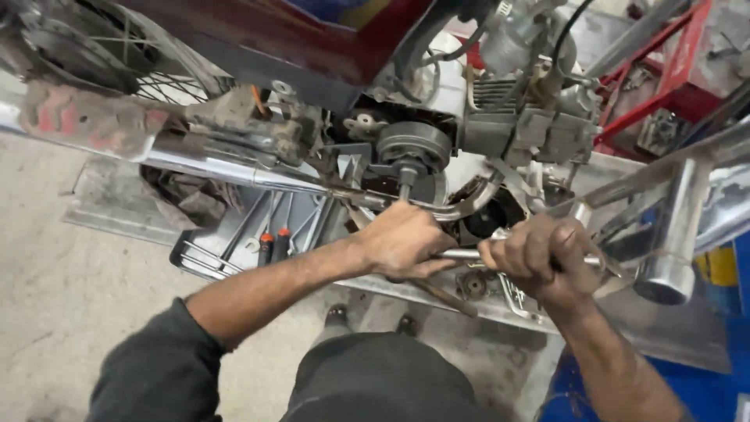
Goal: The person uses a T-handle socket wrench to loosen and remove bolts from a motorcycle engine component, then uses a hammer and a cloth to further disassemble and clean parts.
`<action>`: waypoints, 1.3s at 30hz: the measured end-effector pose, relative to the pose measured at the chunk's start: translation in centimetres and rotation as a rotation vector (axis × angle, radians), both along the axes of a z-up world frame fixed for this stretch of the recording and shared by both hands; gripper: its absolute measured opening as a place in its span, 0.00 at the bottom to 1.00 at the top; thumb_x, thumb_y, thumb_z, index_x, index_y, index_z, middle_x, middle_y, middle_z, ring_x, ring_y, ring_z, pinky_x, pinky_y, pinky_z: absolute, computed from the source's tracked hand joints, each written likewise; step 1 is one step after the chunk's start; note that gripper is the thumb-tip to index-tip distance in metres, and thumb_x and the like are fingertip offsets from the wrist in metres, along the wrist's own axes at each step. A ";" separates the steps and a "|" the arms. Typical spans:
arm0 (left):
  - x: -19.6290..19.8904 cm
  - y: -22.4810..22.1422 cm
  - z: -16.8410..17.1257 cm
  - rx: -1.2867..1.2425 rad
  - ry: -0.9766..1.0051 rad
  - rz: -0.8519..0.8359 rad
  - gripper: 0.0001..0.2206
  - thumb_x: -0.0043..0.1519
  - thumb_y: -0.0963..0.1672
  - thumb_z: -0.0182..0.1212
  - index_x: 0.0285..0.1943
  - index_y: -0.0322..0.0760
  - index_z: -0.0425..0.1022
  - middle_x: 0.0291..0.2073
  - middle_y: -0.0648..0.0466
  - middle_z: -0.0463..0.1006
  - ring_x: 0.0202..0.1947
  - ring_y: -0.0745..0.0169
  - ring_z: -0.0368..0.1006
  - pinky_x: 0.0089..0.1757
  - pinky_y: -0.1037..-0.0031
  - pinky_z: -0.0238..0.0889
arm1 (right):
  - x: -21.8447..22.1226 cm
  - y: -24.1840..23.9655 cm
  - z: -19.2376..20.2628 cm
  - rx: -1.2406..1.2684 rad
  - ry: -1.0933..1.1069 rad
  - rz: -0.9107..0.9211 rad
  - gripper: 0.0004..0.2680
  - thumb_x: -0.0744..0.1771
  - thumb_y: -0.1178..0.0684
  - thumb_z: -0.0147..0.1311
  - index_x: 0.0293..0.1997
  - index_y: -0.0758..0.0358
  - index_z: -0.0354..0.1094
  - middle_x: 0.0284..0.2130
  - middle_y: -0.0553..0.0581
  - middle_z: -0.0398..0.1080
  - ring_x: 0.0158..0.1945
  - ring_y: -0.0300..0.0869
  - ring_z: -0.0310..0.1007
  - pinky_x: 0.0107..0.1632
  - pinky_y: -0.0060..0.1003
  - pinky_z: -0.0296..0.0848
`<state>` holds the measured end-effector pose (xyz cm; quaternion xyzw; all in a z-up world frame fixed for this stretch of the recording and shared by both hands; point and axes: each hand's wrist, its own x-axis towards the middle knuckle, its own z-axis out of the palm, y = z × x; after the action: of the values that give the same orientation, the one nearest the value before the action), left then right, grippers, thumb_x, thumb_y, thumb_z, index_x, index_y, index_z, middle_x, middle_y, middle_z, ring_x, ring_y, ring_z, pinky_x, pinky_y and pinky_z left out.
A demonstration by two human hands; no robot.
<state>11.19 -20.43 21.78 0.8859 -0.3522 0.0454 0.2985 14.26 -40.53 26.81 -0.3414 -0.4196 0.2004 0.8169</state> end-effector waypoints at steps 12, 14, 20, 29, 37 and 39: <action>0.1 0.6 -1.3 -0.200 -0.046 -0.090 0.17 0.60 0.53 0.49 0.23 0.45 0.67 0.14 0.53 0.73 0.22 0.49 0.76 0.25 0.63 0.66 | -0.3 1.4 2.0 -0.160 0.009 -0.023 0.21 0.71 0.50 0.33 0.11 0.56 0.50 0.06 0.49 0.46 0.10 0.36 0.41 0.17 0.31 0.49; 0.3 0.9 -1.2 -0.218 -0.083 -0.081 0.17 0.60 0.54 0.50 0.23 0.45 0.67 0.14 0.55 0.73 0.22 0.51 0.76 0.26 0.66 0.67 | -0.4 2.1 2.5 -0.154 -0.012 -0.022 0.21 0.71 0.51 0.33 0.11 0.57 0.51 0.05 0.50 0.48 0.09 0.35 0.41 0.17 0.30 0.46; 0.5 0.5 -1.8 -0.136 -0.114 -0.119 0.22 0.66 0.53 0.39 0.19 0.43 0.64 0.11 0.60 0.64 0.10 0.67 0.58 0.15 0.71 0.48 | -0.7 0.3 2.2 -0.313 0.145 0.024 0.19 0.71 0.46 0.34 0.16 0.58 0.51 0.12 0.52 0.48 0.17 0.40 0.42 0.31 0.40 0.53; 0.6 0.6 -3.0 -0.150 -0.113 -0.129 0.25 0.67 0.56 0.33 0.21 0.48 0.67 0.09 0.64 0.60 0.07 0.73 0.55 0.13 0.77 0.54 | 6.1 -0.8 -3.0 -0.088 -0.145 0.674 0.22 0.70 0.32 0.51 0.27 0.63 0.59 0.20 0.55 0.58 0.23 0.47 0.54 0.42 0.46 0.60; 0.4 0.8 -2.3 -0.131 -0.082 -0.123 0.20 0.66 0.52 0.41 0.24 0.46 0.71 0.10 0.62 0.65 0.08 0.70 0.60 0.15 0.74 0.59 | 7.1 -0.6 -3.3 -0.083 -0.160 0.765 0.19 0.69 0.35 0.51 0.30 0.62 0.59 0.24 0.54 0.58 0.27 0.47 0.54 0.45 0.46 0.58; 0.5 0.8 -2.0 -0.121 -0.065 -0.135 0.18 0.65 0.50 0.44 0.25 0.46 0.73 0.10 0.62 0.67 0.09 0.71 0.62 0.16 0.74 0.61 | 8.0 0.0 -2.8 -0.057 -0.255 0.905 0.19 0.68 0.34 0.53 0.36 0.63 0.60 0.28 0.55 0.60 0.30 0.48 0.58 0.47 0.47 0.59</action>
<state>11.65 -19.65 19.73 0.8386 -0.4170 0.0751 0.3425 22.21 -40.56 23.97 -0.1684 -0.6176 0.5045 0.5794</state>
